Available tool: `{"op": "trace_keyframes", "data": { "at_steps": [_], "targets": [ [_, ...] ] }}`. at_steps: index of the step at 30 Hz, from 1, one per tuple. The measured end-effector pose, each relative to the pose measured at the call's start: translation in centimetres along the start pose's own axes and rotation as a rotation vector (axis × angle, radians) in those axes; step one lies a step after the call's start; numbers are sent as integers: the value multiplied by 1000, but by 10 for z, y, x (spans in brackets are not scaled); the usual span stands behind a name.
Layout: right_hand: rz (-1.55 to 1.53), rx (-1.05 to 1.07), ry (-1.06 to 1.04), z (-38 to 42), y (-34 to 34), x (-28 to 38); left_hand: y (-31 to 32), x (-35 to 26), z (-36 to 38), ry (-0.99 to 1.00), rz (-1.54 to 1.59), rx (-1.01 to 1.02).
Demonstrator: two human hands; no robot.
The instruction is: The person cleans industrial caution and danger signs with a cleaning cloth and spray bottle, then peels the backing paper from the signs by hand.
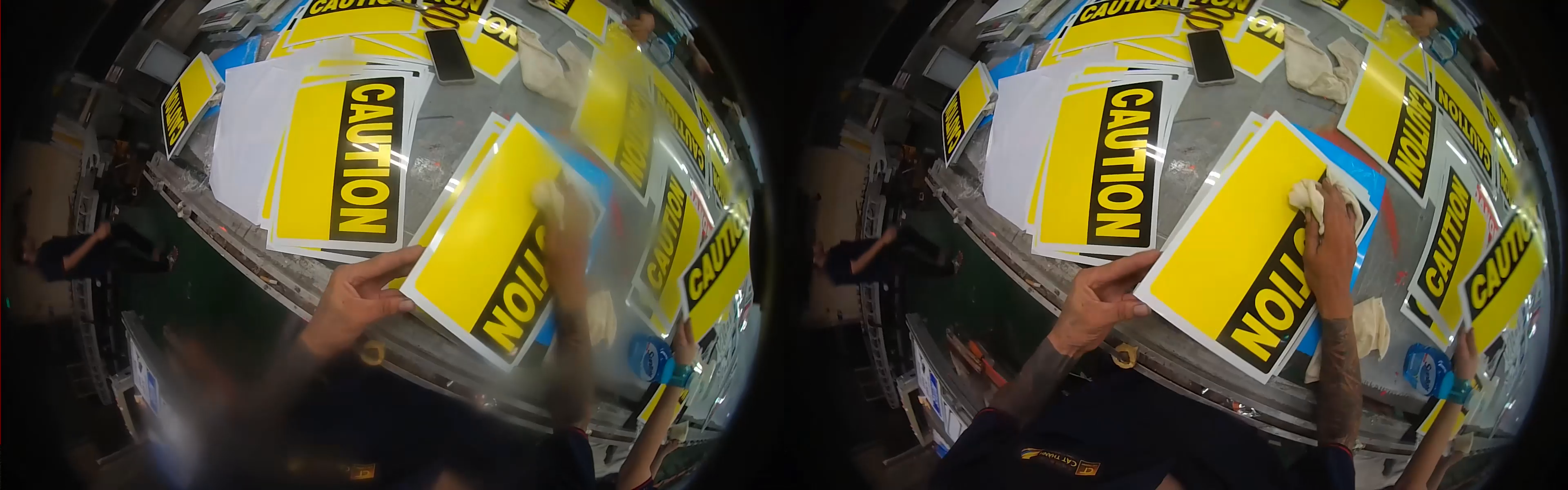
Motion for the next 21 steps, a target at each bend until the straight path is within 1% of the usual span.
{"op": "trace_keyframes", "data": {
  "at_steps": [2,4,6,7,11,14,16,18,21],
  "targets": [
    [1,41,-21,0,2,-2,3,-1,-3,110,-26,-3],
    [-5,61,29,-2,0,4,6,-6,-3,149,-19,-36],
    [8,92,56,-2,3,1,7,-8,-5,157,-13,-58],
    [25,66,19,-3,0,8,7,-8,-6,160,-13,-70],
    [57,76,13,-2,3,6,5,-2,-8,142,138,-145],
    [21,64,29,-2,2,6,5,16,-13,162,212,-78],
    [-9,52,49,-3,0,6,9,13,-14,254,280,-54],
    [-26,54,66,-3,0,3,13,12,-14,213,378,-13],
    [-9,61,58,-2,1,1,15,14,-15,223,388,1]
  ]
}}
Point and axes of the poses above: each hand's wrist, its own z-axis away from the middle knuckle, its own y-axis out of the palm, x = y × z, the point moved 8 cm from there along -z, towards the middle knuckle, and after that the axes turned 15 degrees about -x, right-handed, at the moved point
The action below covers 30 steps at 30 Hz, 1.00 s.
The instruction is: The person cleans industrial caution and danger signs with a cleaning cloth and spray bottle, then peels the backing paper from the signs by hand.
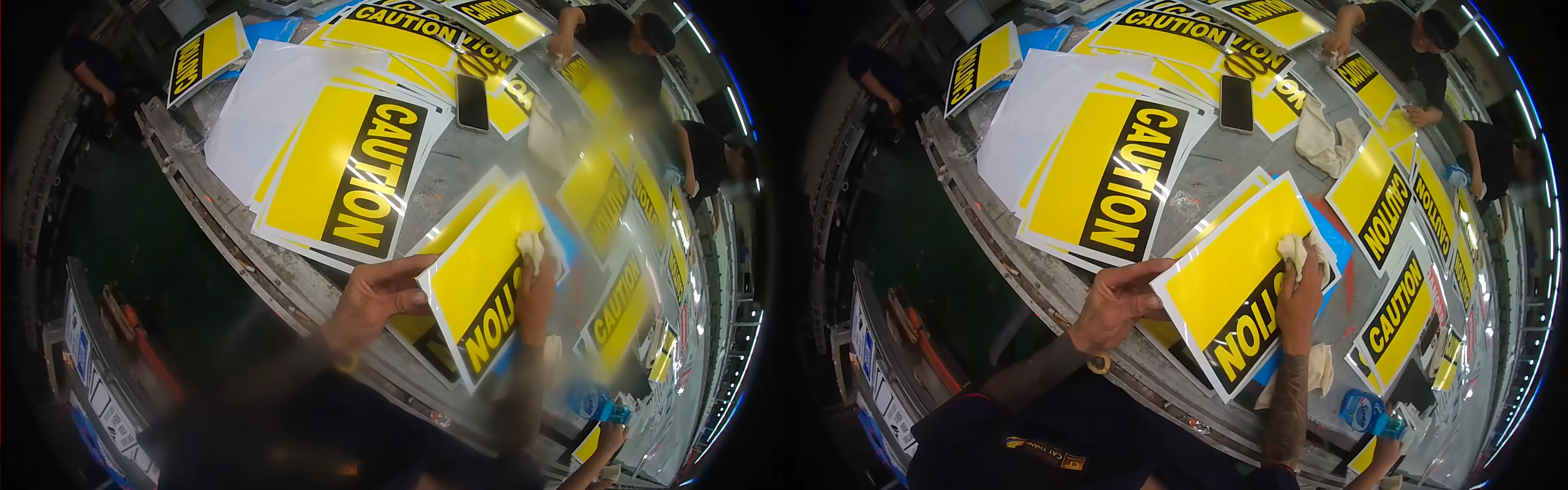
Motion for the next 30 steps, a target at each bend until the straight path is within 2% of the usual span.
{"op": "trace_keyframes", "data": {
  "at_steps": [3,8,14,17,19,20,22,23,25,27,30],
  "targets": [
    [12,20,40,0,-1,-2,0,5,-2,-64,78,3],
    [20,26,37,0,0,-7,4,5,-6,-56,55,58],
    [12,19,68,1,1,-9,3,-10,-3,29,120,-41],
    [20,-19,-3,3,5,-11,-21,2,-6,153,-46,-176],
    [161,-17,-113,11,17,-29,-36,6,-7,127,-214,-333],
    [143,-6,-120,9,18,-12,-40,6,-7,73,-383,-304],
    [100,8,-142,7,11,3,-45,-1,-8,148,-660,-274],
    [90,24,-149,7,12,-2,-44,-5,-5,260,-764,-258],
    [75,21,-102,3,3,22,-20,-19,8,690,-1203,-151],
    [130,69,-118,4,5,21,-9,-19,16,700,-1504,-53],
    [159,60,-142,2,5,15,-41,25,6,-65,-654,-49]
  ]
}}
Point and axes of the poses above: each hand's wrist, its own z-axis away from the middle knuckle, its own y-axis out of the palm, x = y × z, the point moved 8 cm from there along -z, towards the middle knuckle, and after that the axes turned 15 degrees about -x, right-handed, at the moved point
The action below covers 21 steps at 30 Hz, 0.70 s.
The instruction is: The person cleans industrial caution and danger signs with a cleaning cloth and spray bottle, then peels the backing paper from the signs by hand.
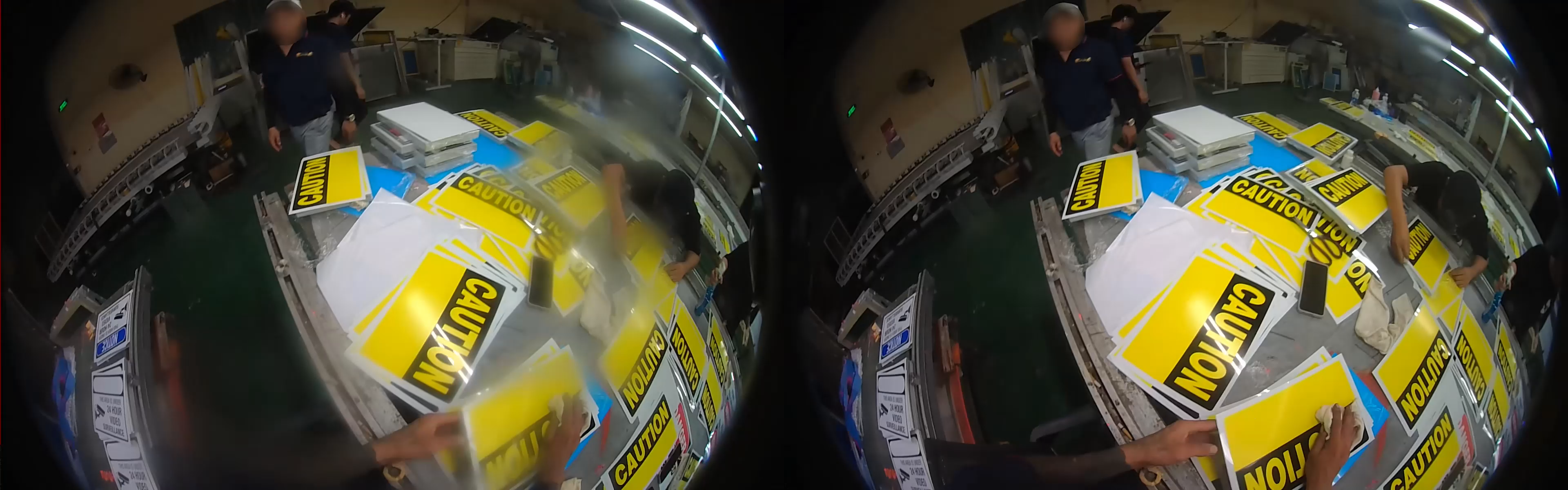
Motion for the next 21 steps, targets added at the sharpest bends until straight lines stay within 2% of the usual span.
{"op": "trace_keyframes", "data": {
  "at_steps": [2,5,6,8,9,11,12,13,14,17,19,21],
  "targets": [
    [-22,0,-29,1,-2,3,13,20,6,-439,501,93],
    [-141,-13,-53,11,14,6,11,86,-22,-495,440,-48],
    [-332,183,52,27,36,22,8,82,-24,-432,395,-118],
    [-295,347,-411,56,23,126,4,64,-25,-440,315,-141],
    [-498,278,-428,62,2,153,-2,63,-23,-392,261,-175],
    [-513,367,-439,46,27,116,5,34,-22,-379,309,-164],
    [-323,317,-395,18,44,77,6,33,-23,-369,280,-165],
    [-317,188,-174,-25,45,30,1,32,-21,-341,255,-193],
    [-194,38,-59,-58,37,-19,4,29,-20,-331,260,-191],
    [-187,140,-75,-55,44,-7,5,32,-18,-348,286,-212],
    [-187,159,-478,17,52,99,9,29,-22,-368,311,-236],
    [-442,236,-332,13,74,100,9,29,-22,-367,273,-238]
  ]
}}
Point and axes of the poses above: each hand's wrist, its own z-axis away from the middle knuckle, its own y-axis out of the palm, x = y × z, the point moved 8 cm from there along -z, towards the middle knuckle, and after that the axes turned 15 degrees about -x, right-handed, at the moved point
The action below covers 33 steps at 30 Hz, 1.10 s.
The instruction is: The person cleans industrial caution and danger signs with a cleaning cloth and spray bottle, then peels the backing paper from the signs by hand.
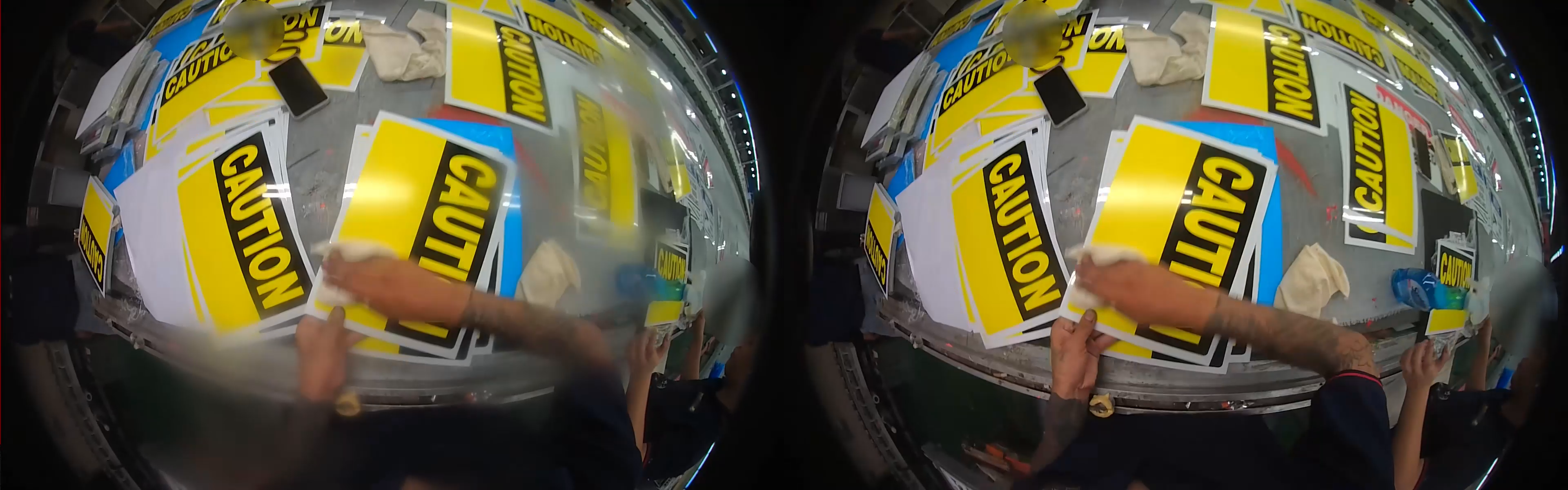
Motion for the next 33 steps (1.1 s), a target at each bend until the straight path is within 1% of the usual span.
{"op": "trace_keyframes", "data": {
  "at_steps": [1,2,4,6,7,8,9,10,12,13,14,16,17,19,20,22,23,24,25,26,27,28,29,30,31,32,33],
  "targets": [
    [-149,8,66,-1,9,-7,-1,1,0,2,-4,10],
    [-2,18,221,-37,-16,-43,-4,1,1,6,-10,22],
    [63,-50,87,-29,-6,-33,-8,3,9,1,18,-36],
    [171,-128,-64,-29,-4,-33,-6,5,5,-12,75,-31],
    [42,-85,-70,9,14,12,-2,2,6,-38,108,-66],
    [74,67,-68,20,5,29,0,3,5,-47,129,-86],
    [105,220,-70,33,-4,47,1,4,5,-36,114,-54],
    [12,87,-64,49,-31,31,0,6,6,-22,101,-29],
    [191,-35,83,42,-73,-40,0,4,5,9,62,-16],
    [110,-146,407,39,-109,-91,-2,6,5,2,51,-16],
    [289,-214,367,36,-134,-103,-1,4,4,2,45,-12],
    [309,-250,265,42,-124,-86,4,-9,7,66,19,76],
    [320,-214,289,45,-114,-79,4,-12,9,94,12,107],
    [346,-263,313,49,-110,-70,4,6,12,-60,119,166],
    [384,-286,309,49,-110,-65,5,13,12,-27,50,198],
    [362,-323,357,51,-106,-56,6,28,12,44,-84,260],
    [350,-345,381,51,-103,-49,10,29,10,32,-149,279],
    [281,-279,298,58,-82,-31,9,32,7,-95,-131,216],
    [113,-206,294,64,-58,-1,10,32,7,-221,-105,145],
    [69,-62,186,65,-41,42,8,34,6,-239,-75,126],
    [35,-61,137,60,-49,47,6,37,6,-257,-45,107],
    [5,-59,86,59,-57,47,8,34,6,-229,-62,131],
    [136,-64,132,60,-61,10,10,32,6,-202,-78,155],
    [125,-129,191,44,-83,-27,12,30,6,-173,-94,178],
    [210,-195,234,39,-101,-66,11,30,3,-86,-148,247],
    [213,-253,346,28,-119,-93,9,30,3,-90,-145,242],
    [275,-263,275,25,-120,-89,6,29,4,-94,-141,237]
  ]
}}
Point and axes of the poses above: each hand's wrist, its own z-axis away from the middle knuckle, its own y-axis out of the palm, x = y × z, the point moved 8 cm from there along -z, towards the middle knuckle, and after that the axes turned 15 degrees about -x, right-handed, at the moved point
